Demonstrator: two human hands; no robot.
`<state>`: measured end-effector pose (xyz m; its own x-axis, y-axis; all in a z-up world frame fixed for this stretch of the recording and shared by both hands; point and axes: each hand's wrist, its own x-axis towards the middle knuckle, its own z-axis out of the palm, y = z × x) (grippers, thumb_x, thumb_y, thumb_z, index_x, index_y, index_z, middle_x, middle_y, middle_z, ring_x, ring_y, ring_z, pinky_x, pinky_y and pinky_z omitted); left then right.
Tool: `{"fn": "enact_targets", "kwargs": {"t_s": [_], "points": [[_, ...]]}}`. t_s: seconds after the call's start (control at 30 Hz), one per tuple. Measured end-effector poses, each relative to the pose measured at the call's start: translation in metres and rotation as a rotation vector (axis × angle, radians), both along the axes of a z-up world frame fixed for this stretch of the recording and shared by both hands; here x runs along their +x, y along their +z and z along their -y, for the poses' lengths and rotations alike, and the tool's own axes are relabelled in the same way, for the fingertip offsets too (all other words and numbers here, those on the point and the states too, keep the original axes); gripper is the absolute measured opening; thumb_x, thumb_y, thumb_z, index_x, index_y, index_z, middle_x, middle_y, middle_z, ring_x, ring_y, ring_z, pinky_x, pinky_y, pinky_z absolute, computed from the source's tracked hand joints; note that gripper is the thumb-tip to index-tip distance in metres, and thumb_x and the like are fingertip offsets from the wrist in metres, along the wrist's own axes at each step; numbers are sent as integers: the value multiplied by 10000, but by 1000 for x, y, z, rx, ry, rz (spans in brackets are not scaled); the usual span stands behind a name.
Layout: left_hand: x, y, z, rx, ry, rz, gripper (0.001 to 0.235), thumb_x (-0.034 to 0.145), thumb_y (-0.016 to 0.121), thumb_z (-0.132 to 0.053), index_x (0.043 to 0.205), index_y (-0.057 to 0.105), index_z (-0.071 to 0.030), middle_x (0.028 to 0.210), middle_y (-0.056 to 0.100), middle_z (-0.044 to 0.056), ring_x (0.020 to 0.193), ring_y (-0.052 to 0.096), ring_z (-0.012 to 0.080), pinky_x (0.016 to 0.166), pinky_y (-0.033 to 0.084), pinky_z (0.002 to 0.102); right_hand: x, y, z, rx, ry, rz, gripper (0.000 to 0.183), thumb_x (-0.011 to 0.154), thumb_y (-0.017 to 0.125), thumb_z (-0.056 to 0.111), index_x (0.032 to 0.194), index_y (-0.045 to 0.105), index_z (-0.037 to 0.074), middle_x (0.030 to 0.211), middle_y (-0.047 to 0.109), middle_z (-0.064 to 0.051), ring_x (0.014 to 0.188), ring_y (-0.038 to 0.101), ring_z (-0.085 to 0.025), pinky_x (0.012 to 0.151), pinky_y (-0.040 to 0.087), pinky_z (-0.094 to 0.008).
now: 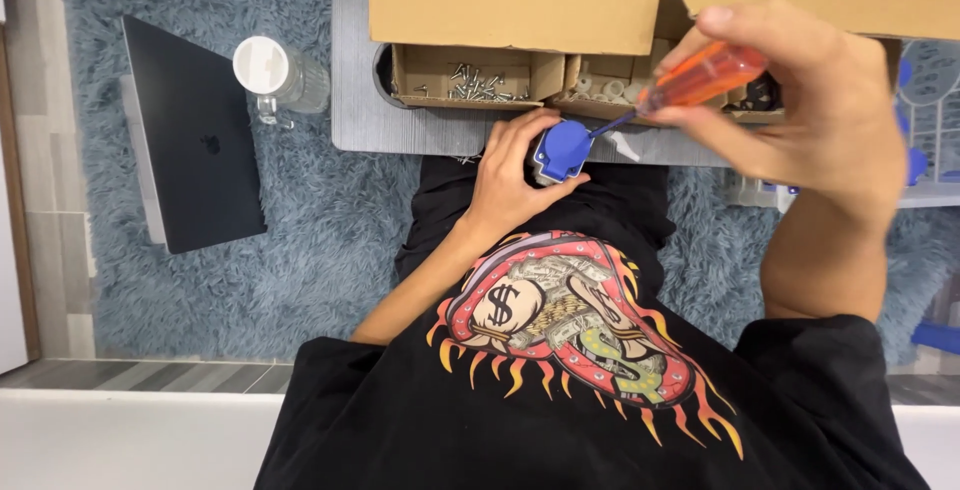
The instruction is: Assembling a small blue and white plastic component by fastening a screw with a manual screwdriver
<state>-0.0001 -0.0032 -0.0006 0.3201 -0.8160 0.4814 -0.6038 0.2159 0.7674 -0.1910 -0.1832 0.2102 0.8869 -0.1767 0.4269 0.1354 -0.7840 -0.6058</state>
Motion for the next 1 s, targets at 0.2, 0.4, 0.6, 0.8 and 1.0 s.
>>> {"fn": "enact_targets", "kwargs": {"t_s": [0.2, 0.4, 0.6, 0.8, 1.0], "points": [[0, 1, 0, -2, 9, 4, 773, 862, 996, -441, 1420, 602, -78, 1446, 691, 101, 1357, 671, 320, 1168, 508, 447, 5, -44, 3, -280, -217, 209, 759, 1035, 1139, 78, 1469, 537, -87, 1169, 742, -284, 879, 705, -323, 781, 579, -426], [3, 3, 2, -44, 7, 26, 761, 862, 985, -431, 1404, 611, -50, 1422, 701, 127, 1343, 682, 328, 1160, 500, 461, 14, -17, -8, -232, -183, 158, 702, 1040, 954, 141, 1517, 481, -62, 1187, 705, -285, 878, 659, -299, 812, 547, -409], [3, 1, 3, -44, 21, 22, 771, 844, 980, -442, 1409, 616, -65, 1423, 702, 112, 1321, 677, 332, 1150, 516, 459, 8, 17, -11, -39, 0, -52, 658, 1096, 632, -87, 1660, 325, 58, 1399, 740, -215, 1121, 827, -289, 1039, 653, -392], [1, 2, 4, -48, 38, 21, 769, 826, 986, -428, 1394, 625, -57, 1399, 707, 109, 1285, 669, 331, 1129, 530, 449, 10, -14, -6, -92, -122, 65, 676, 1026, 873, 7, 1566, 469, 41, 1167, 750, -181, 991, 759, -238, 932, 643, -354], [-2, -1, 10, -137, 107, -74, 741, 740, 1001, -418, 1349, 703, -121, 1350, 745, 42, 1093, 705, 272, 946, 602, 390, 24, -65, -2, -293, -375, 356, 692, 871, 1046, 111, 1409, 634, -30, 930, 750, -154, 580, 583, -282, 573, 523, -363]]}}
